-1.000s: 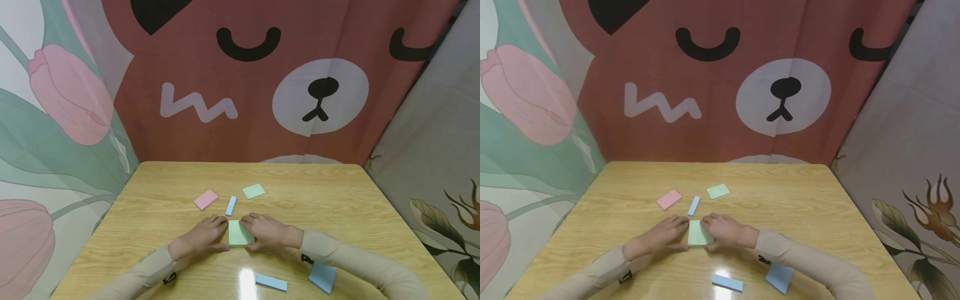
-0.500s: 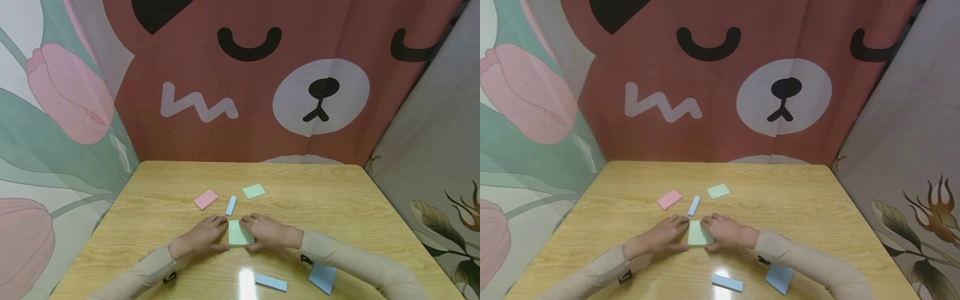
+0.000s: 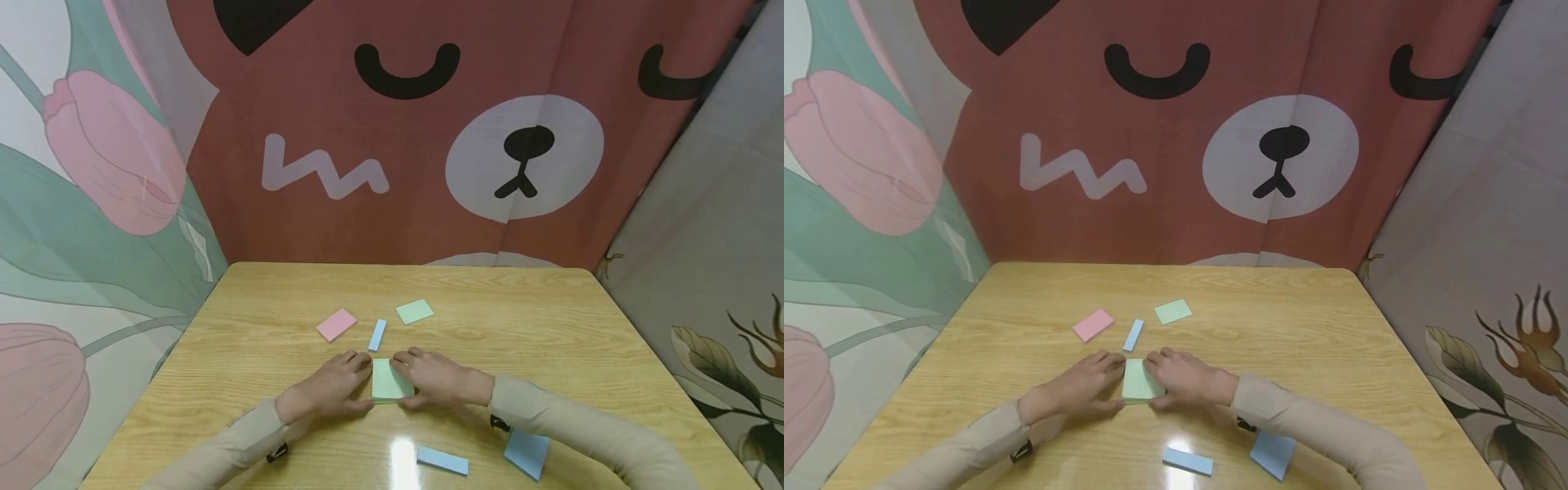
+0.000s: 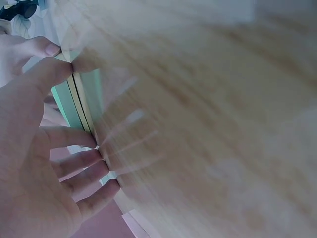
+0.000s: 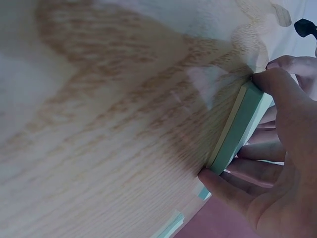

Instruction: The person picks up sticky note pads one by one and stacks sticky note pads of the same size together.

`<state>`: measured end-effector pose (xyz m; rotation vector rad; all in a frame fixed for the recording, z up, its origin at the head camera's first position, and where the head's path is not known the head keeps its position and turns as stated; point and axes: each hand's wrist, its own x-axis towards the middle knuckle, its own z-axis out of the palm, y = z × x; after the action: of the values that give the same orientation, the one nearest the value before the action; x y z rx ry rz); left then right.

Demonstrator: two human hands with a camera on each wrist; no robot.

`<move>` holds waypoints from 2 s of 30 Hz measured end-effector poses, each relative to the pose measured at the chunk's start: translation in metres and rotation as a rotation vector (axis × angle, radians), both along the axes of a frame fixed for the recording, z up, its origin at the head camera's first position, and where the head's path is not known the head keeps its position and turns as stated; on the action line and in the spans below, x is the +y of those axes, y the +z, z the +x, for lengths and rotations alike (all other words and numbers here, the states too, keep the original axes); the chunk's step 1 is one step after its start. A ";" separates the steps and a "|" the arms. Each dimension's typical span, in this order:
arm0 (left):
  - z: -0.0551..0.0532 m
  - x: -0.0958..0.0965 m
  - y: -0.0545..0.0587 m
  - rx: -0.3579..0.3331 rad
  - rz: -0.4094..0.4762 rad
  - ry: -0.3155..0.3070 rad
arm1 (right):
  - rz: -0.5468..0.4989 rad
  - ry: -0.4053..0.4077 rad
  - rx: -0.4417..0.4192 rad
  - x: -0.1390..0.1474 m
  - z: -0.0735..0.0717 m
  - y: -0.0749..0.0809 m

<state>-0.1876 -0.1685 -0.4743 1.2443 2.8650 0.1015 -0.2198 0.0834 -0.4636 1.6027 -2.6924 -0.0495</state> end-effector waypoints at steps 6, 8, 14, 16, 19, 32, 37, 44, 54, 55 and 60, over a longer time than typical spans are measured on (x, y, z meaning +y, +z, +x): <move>0.000 0.000 0.001 0.008 -0.010 0.000 | 0.007 0.003 0.009 -0.001 0.000 -0.001; 0.000 0.000 0.001 0.007 -0.017 0.001 | 0.006 0.003 0.008 0.000 0.000 -0.002; -0.001 -0.001 0.001 -0.003 -0.023 -0.005 | 0.000 0.004 -0.005 0.001 0.000 0.000; -0.001 -0.001 0.000 -0.011 -0.022 -0.007 | 0.003 0.002 -0.015 0.001 0.001 0.000; -0.001 -0.001 0.000 -0.024 -0.024 -0.004 | 0.010 0.003 -0.016 0.002 0.000 0.000; -0.002 -0.004 0.000 -0.041 -0.008 -0.024 | -0.017 0.011 -0.066 0.009 -0.002 -0.001; -0.002 -0.005 0.001 -0.069 -0.016 -0.017 | -0.025 0.020 -0.038 0.013 -0.003 0.000; -0.004 -0.007 0.000 -0.097 -0.021 -0.013 | -0.018 0.019 -0.008 0.018 -0.002 0.001; -0.006 -0.008 0.002 -0.107 -0.002 -0.033 | -0.029 0.019 0.001 0.023 -0.002 0.004; -0.006 -0.008 0.002 -0.104 -0.001 -0.033 | -0.036 0.022 0.001 0.024 -0.003 0.004; -0.006 -0.008 0.002 -0.089 0.002 -0.036 | -0.055 0.032 0.013 0.027 -0.003 0.004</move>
<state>-0.1933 -0.1768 -0.4719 1.2579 2.7670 0.1548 -0.2227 0.1106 -0.4595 1.6235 -2.6335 0.0143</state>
